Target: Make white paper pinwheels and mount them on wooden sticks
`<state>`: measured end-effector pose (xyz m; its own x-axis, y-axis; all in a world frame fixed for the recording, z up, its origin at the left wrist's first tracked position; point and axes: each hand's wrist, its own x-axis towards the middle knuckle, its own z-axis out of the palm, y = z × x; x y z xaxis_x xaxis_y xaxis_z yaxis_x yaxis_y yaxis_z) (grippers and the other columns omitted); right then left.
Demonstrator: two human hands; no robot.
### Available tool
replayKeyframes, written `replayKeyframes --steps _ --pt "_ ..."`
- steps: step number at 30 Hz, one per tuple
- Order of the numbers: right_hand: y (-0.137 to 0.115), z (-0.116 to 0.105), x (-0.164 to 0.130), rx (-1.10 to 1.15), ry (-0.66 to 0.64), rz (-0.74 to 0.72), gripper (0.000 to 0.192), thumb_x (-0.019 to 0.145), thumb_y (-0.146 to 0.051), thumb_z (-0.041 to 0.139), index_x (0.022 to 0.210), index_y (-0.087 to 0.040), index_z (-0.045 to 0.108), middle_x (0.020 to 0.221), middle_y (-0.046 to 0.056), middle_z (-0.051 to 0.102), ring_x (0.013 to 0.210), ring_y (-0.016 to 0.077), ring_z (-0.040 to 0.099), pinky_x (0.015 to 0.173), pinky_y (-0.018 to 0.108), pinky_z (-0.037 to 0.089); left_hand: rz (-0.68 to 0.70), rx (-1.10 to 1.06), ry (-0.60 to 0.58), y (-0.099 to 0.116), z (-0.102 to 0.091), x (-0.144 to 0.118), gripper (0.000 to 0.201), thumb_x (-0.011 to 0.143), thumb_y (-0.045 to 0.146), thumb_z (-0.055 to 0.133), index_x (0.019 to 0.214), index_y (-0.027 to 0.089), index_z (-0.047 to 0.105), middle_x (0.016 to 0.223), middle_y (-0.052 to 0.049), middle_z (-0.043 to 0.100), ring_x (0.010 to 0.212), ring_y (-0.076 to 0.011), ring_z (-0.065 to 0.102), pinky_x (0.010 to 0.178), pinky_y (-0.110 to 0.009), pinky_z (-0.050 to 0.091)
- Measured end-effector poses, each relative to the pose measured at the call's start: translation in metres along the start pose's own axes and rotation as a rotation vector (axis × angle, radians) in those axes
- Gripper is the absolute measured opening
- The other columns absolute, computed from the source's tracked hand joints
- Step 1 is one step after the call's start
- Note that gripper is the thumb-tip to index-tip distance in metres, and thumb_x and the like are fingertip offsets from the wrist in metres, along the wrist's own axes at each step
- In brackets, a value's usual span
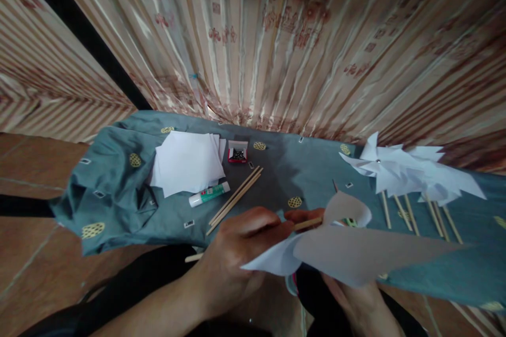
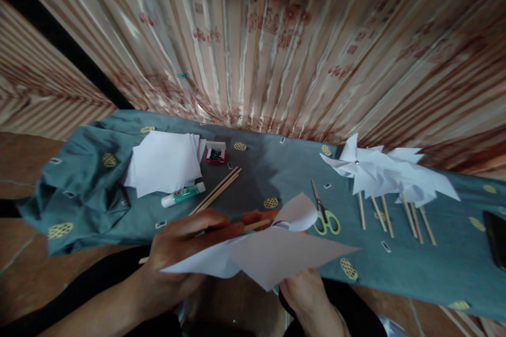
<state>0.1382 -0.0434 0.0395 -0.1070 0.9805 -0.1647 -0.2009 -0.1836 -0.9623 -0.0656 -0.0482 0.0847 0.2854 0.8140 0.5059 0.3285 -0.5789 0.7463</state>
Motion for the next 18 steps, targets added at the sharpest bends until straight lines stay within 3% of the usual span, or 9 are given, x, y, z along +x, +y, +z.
replayKeyframes --steps 6,11,15,18 --pt "-0.004 0.015 0.012 0.107 0.023 0.089 0.020 0.067 -0.036 0.081 0.084 -0.028 0.075 0.079 0.002 0.076 0.071 0.0190 0.068 0.067 0.029 0.056 0.004 -0.023 0.043 -0.016 0.004 0.002 0.025 0.092 0.014 0.052 0.108 0.017 0.071 0.088 -0.008 0.069 0.076 -0.0139 0.065 0.065 -0.021 0.052" --pt "-0.001 0.034 0.036 0.293 0.039 0.213 0.029 0.052 -0.035 0.090 0.073 -0.022 0.074 0.073 0.001 0.076 0.068 0.0187 0.068 0.067 0.029 0.054 -0.281 -0.086 0.030 -0.039 0.013 0.003 0.018 0.083 0.014 0.055 0.077 0.015 0.072 0.076 -0.006 0.069 0.065 -0.0133 0.063 0.059 -0.022 0.049" --pt "0.013 0.036 0.046 0.335 0.089 0.247 0.034 0.048 -0.033 0.093 0.072 -0.019 0.074 0.068 0.000 0.075 0.062 0.0151 0.066 0.064 0.026 0.053 -0.504 -0.188 0.091 -0.057 0.022 0.000 0.009 0.074 0.017 0.058 0.073 0.016 0.067 0.070 -0.005 0.068 0.060 -0.0147 0.060 0.054 -0.023 0.046" --pt "0.017 0.036 0.050 0.384 0.117 0.251 0.035 0.045 -0.034 0.094 0.070 -0.018 0.074 0.069 0.001 0.075 0.060 0.0139 0.065 0.061 0.025 0.053 -0.566 -0.191 0.101 -0.064 0.026 0.001 0.006 0.070 0.016 0.059 0.070 0.017 0.065 0.067 -0.004 0.067 0.061 -0.0161 0.060 0.053 -0.024 0.046"
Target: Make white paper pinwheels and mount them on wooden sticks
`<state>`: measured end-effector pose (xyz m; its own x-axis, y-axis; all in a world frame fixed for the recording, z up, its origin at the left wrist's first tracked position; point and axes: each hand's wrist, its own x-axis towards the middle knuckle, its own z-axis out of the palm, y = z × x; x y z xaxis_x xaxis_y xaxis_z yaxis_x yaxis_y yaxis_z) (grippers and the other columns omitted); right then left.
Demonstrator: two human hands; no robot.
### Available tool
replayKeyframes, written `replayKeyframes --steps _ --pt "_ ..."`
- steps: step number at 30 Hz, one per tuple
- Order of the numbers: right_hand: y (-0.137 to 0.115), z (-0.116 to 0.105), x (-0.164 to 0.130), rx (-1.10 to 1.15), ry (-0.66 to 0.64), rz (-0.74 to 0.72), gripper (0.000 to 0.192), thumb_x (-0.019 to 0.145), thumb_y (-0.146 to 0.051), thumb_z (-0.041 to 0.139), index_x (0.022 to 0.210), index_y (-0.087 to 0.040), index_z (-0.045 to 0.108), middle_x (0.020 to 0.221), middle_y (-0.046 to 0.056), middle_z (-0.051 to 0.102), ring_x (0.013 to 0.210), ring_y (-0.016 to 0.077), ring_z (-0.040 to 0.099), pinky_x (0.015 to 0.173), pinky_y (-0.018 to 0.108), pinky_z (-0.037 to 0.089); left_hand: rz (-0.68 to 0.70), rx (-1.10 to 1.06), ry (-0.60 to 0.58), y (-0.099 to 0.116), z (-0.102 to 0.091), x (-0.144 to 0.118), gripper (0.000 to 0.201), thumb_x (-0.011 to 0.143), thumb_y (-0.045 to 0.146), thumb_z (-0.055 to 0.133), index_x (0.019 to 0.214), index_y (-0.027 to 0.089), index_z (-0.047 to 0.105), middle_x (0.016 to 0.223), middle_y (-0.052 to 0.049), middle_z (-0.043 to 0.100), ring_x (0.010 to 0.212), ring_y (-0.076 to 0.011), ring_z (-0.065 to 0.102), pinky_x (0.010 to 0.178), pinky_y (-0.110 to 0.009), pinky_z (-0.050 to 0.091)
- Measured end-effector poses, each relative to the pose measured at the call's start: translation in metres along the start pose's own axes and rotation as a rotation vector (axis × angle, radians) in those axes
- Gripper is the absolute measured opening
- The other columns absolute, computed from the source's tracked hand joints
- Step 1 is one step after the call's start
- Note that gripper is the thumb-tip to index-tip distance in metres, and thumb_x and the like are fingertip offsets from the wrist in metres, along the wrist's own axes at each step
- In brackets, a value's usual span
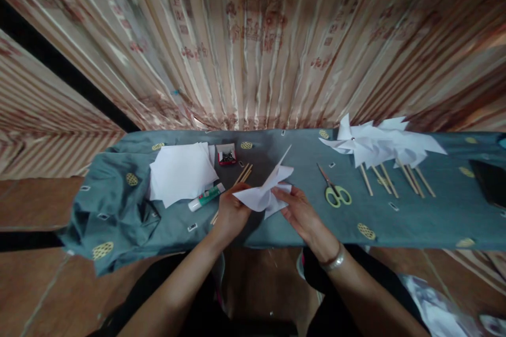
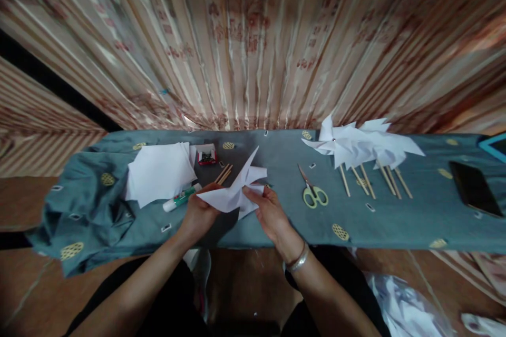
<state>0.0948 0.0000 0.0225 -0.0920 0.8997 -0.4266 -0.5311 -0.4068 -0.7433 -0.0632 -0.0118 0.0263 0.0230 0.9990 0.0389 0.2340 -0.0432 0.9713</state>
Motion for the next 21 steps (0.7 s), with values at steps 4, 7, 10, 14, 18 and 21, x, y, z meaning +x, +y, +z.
replayKeyframes --steps 4,7,10,14,18,21 --pt "-0.006 -0.003 0.001 0.015 0.009 -0.032 0.033 0.046 -0.032 0.094 0.067 -0.018 0.073 0.067 0.000 0.074 0.059 0.0128 0.063 0.061 0.024 0.052 0.014 -0.029 -0.001 0.000 0.005 0.004 0.005 0.066 0.018 0.059 0.067 0.017 0.065 0.069 -0.005 0.067 0.061 -0.0156 0.060 0.055 -0.024 0.046" --pt "-0.011 -0.007 0.000 0.004 -0.002 -0.049 0.031 0.048 -0.030 0.093 0.070 -0.017 0.075 0.067 0.001 0.075 0.059 0.0130 0.064 0.062 0.025 0.052 0.047 -0.033 0.020 0.001 0.010 0.007 0.008 0.063 0.018 0.059 0.067 0.016 0.065 0.070 -0.005 0.067 0.061 -0.0151 0.060 0.057 -0.025 0.046" --pt "-0.013 -0.008 0.000 0.008 -0.013 -0.061 0.029 0.049 -0.030 0.092 0.070 -0.017 0.076 0.067 0.002 0.075 0.059 0.0136 0.064 0.062 0.026 0.052 0.056 -0.046 0.025 0.004 0.014 0.008 0.008 0.063 0.020 0.058 0.066 0.017 0.064 0.067 -0.004 0.065 0.059 -0.0153 0.058 0.055 -0.026 0.044" --pt "-0.014 -0.009 0.004 0.016 -0.052 -0.057 0.025 0.051 -0.030 0.090 0.069 -0.020 0.077 0.067 0.002 0.075 0.058 0.0147 0.064 0.063 0.028 0.053 -0.015 -0.061 0.013 0.007 0.017 0.010 0.005 0.063 0.020 0.056 0.063 0.020 0.061 0.057 0.000 0.058 0.052 -0.0143 0.051 0.049 -0.026 0.040" --pt "-0.014 -0.012 0.010 -0.027 -0.078 -0.049 0.023 0.055 -0.030 0.089 0.070 -0.019 0.077 0.068 0.003 0.074 0.062 0.0170 0.065 0.064 0.030 0.052 -0.037 -0.065 0.030 0.005 0.018 0.011 0.007 0.062 0.018 0.053 0.062 0.019 0.059 0.051 0.002 0.054 0.048 -0.0137 0.049 0.046 -0.025 0.036" --pt "-0.017 -0.011 0.010 -0.060 -0.084 -0.083 0.023 0.057 -0.032 0.087 0.071 -0.018 0.076 0.067 0.003 0.074 0.061 0.0171 0.065 0.063 0.030 0.050 -0.023 -0.063 0.012 0.004 0.017 0.013 0.006 0.067 0.019 0.055 0.065 0.018 0.061 0.053 0.002 0.057 0.051 -0.0138 0.053 0.048 -0.024 0.039"
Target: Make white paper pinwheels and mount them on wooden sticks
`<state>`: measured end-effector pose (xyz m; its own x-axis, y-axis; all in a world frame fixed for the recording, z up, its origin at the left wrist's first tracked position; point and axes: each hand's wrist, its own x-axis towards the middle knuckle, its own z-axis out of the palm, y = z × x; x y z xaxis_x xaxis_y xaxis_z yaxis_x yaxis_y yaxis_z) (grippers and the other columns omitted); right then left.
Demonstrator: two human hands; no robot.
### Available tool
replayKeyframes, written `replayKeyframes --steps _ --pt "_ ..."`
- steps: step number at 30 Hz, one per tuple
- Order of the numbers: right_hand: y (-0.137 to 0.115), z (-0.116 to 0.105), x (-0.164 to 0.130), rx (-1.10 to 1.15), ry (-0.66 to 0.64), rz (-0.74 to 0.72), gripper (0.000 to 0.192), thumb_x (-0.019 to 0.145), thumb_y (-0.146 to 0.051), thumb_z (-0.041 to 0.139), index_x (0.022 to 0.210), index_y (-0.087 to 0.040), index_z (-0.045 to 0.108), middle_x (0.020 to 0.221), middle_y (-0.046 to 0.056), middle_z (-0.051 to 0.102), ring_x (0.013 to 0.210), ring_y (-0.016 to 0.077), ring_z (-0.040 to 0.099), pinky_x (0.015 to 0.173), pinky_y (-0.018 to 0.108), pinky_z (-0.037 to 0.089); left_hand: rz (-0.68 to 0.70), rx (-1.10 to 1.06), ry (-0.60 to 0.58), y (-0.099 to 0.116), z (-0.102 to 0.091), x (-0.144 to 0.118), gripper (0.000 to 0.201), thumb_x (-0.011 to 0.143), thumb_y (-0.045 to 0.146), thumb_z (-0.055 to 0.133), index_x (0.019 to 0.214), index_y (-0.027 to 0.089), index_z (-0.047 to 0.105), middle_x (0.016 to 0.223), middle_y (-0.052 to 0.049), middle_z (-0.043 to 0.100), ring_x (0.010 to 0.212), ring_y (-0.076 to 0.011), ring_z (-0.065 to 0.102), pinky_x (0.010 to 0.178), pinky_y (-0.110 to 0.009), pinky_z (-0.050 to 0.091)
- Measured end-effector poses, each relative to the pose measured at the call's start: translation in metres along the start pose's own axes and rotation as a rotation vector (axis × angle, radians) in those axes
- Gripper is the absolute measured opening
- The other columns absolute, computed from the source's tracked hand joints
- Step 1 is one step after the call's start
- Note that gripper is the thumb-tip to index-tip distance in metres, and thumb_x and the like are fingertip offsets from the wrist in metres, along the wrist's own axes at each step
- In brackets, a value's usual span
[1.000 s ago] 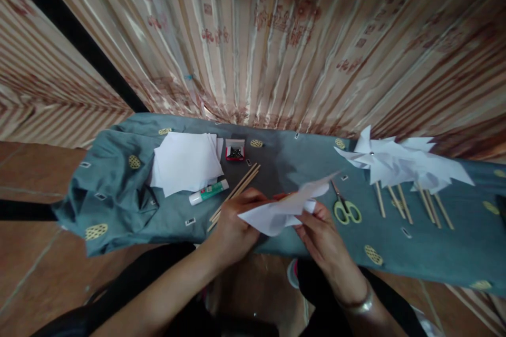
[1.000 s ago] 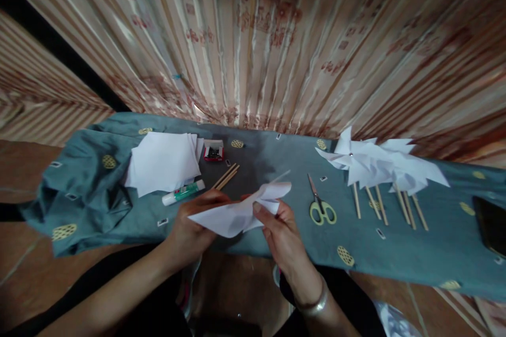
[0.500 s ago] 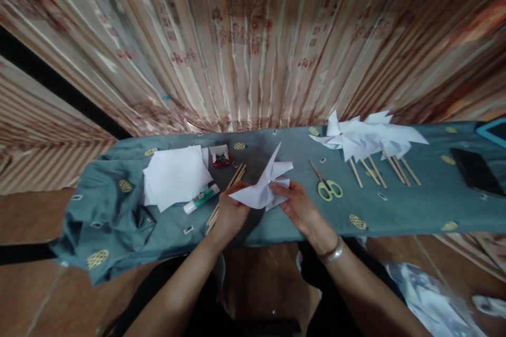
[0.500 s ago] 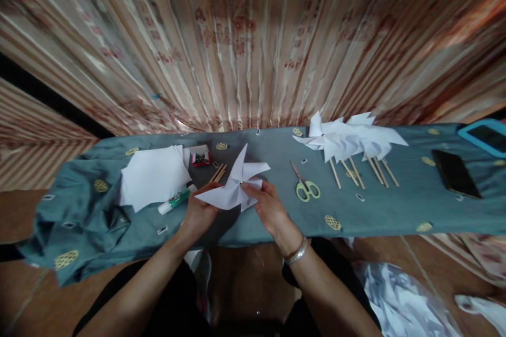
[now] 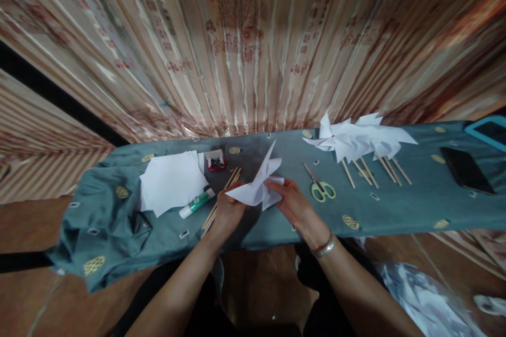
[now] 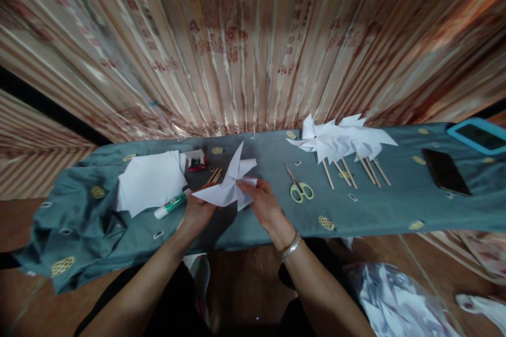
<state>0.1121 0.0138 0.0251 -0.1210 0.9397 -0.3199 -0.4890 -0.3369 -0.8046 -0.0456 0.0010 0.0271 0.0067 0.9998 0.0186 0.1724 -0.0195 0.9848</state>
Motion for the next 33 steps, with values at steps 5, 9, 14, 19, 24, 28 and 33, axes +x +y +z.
replayKeyframes --steps 5,9,14,19,24,28,33 --pt "-0.011 0.004 -0.001 -0.008 0.025 -0.069 0.023 0.059 -0.034 0.086 0.072 -0.018 0.076 0.067 0.002 0.074 0.060 0.0156 0.063 0.063 0.030 0.047 -0.014 -0.011 -0.071 -0.002 -0.002 0.004 0.013 0.072 0.027 0.061 0.070 0.016 0.066 0.063 -0.002 0.065 0.057 -0.0155 0.059 0.056 -0.027 0.047" --pt "-0.021 0.001 0.002 0.005 0.064 -0.103 0.026 0.055 -0.035 0.088 0.070 -0.019 0.075 0.064 0.000 0.074 0.058 0.0140 0.062 0.063 0.028 0.046 -0.165 -0.083 -0.148 -0.003 -0.002 0.002 0.024 0.073 0.037 0.064 0.076 0.014 0.070 0.060 -0.001 0.064 0.053 -0.0142 0.056 0.052 -0.025 0.045" --pt "-0.026 -0.002 0.004 0.006 0.095 -0.118 0.027 0.052 -0.034 0.089 0.069 -0.019 0.075 0.063 -0.001 0.073 0.058 0.0135 0.061 0.063 0.027 0.046 -0.213 -0.112 -0.215 0.003 -0.002 -0.004 0.030 0.071 0.044 0.064 0.067 0.014 0.067 0.053 0.002 0.057 0.045 -0.0085 0.043 0.046 -0.022 0.035" --pt "-0.027 0.001 0.003 0.023 0.077 -0.087 0.028 0.050 -0.035 0.090 0.068 -0.019 0.075 0.061 -0.002 0.072 0.054 0.0125 0.059 0.060 0.026 0.044 -0.204 -0.129 -0.177 0.008 -0.001 -0.007 0.033 0.071 0.046 0.064 0.070 0.013 0.069 0.057 0.001 0.057 0.047 -0.0077 0.038 0.046 -0.022 0.030" --pt "-0.028 0.000 0.003 0.013 0.023 -0.057 0.027 0.054 -0.034 0.090 0.069 -0.019 0.074 0.064 -0.001 0.073 0.055 0.0125 0.060 0.057 0.025 0.045 -0.159 -0.083 -0.162 0.011 -0.003 -0.010 0.032 0.073 0.046 0.061 0.067 0.014 0.067 0.055 0.002 0.054 0.048 -0.0088 0.038 0.047 -0.022 0.029" --pt "-0.029 -0.002 0.003 0.009 -0.013 -0.029 0.029 0.052 -0.032 0.091 0.072 -0.018 0.076 0.066 0.001 0.075 0.057 0.0136 0.063 0.058 0.025 0.048 -0.073 0.003 -0.169 0.010 -0.007 -0.012 0.031 0.079 0.043 0.057 0.063 0.016 0.063 0.051 0.003 0.048 0.049 -0.0101 0.039 0.049 -0.022 0.031" --pt "-0.027 -0.003 0.005 -0.008 0.002 -0.037 0.022 0.057 -0.029 0.089 0.070 -0.017 0.075 0.067 0.001 0.075 0.055 0.0116 0.062 0.055 0.023 0.050 0.031 0.134 -0.138 0.002 -0.014 -0.014 0.028 0.084 0.037 0.055 0.073 0.015 0.069 0.062 0.000 0.058 0.054 -0.0117 0.046 0.052 -0.023 0.035"
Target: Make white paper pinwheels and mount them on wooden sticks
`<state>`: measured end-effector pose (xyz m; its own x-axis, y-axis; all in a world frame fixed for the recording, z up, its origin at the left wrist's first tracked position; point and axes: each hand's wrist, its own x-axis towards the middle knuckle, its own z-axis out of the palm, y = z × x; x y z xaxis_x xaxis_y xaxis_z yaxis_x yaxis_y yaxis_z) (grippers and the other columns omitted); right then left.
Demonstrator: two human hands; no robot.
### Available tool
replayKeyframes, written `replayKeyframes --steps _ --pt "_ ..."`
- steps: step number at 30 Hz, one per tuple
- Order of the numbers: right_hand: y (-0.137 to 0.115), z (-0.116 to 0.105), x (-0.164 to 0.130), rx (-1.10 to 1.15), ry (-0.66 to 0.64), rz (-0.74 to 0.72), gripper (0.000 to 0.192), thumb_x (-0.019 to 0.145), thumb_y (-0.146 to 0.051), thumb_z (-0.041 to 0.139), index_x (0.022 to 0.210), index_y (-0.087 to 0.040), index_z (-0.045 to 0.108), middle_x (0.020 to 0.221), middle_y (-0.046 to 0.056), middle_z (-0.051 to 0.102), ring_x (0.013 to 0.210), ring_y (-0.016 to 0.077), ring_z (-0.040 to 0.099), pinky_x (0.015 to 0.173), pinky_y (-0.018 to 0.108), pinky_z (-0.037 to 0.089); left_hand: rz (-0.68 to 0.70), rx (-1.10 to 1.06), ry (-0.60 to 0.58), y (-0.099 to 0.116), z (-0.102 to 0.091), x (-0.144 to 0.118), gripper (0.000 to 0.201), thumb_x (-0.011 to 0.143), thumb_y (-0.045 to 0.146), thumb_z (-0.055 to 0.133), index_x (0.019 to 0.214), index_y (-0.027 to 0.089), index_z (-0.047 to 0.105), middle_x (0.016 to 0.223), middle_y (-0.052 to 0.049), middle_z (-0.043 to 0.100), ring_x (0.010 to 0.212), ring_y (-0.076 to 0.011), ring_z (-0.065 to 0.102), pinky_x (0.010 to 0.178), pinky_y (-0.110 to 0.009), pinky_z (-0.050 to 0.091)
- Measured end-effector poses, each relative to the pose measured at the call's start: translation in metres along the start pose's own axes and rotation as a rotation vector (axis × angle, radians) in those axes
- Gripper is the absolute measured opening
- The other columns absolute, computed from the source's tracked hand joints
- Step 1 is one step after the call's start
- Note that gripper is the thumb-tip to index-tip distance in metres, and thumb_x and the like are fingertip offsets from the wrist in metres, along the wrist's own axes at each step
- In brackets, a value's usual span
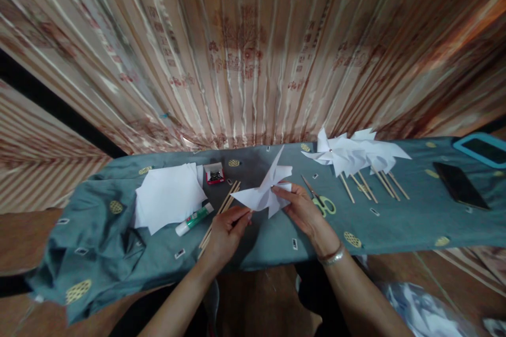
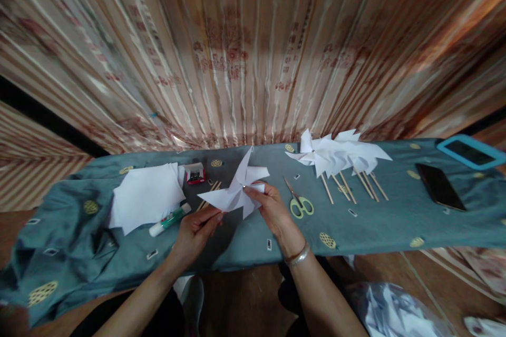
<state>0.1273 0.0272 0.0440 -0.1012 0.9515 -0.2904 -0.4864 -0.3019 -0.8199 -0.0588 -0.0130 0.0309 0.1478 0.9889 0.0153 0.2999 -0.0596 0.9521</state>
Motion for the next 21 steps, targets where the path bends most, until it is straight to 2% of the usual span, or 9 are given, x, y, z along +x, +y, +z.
replayKeyframes --steps 6,13,21 --pt "0.0044 -0.0009 0.0033 0.006 0.003 0.019 0.025 0.056 -0.029 0.090 0.072 -0.018 0.075 0.068 0.002 0.075 0.059 0.0134 0.065 0.059 0.024 0.053 0.040 0.055 0.006 -0.0039 -0.0003 -0.0002 0.028 0.087 0.034 0.054 0.075 0.015 0.071 0.064 -0.001 0.061 0.059 -0.0132 0.051 0.053 -0.022 0.036" --pt "0.0057 0.0001 0.0043 -0.005 -0.022 0.005 0.030 0.055 -0.033 0.091 0.077 -0.018 0.077 0.078 0.002 0.077 0.064 0.0137 0.065 0.063 0.025 0.051 0.074 0.075 0.013 -0.0035 -0.0002 -0.0019 0.029 0.088 0.032 0.053 0.074 0.016 0.071 0.062 -0.001 0.059 0.057 -0.0132 0.050 0.054 -0.023 0.036" --pt "-0.0036 -0.0088 0.0045 -0.230 -0.106 -0.075 0.034 0.058 -0.041 0.089 0.081 -0.020 0.078 0.074 0.001 0.077 0.065 0.0163 0.066 0.069 0.028 0.048 0.125 0.145 0.000 -0.0013 -0.0037 -0.0056 0.033 0.086 0.028 0.052 0.058 0.016 0.062 0.056 -0.001 0.055 0.056 -0.0138 0.050 0.056 -0.025 0.036"
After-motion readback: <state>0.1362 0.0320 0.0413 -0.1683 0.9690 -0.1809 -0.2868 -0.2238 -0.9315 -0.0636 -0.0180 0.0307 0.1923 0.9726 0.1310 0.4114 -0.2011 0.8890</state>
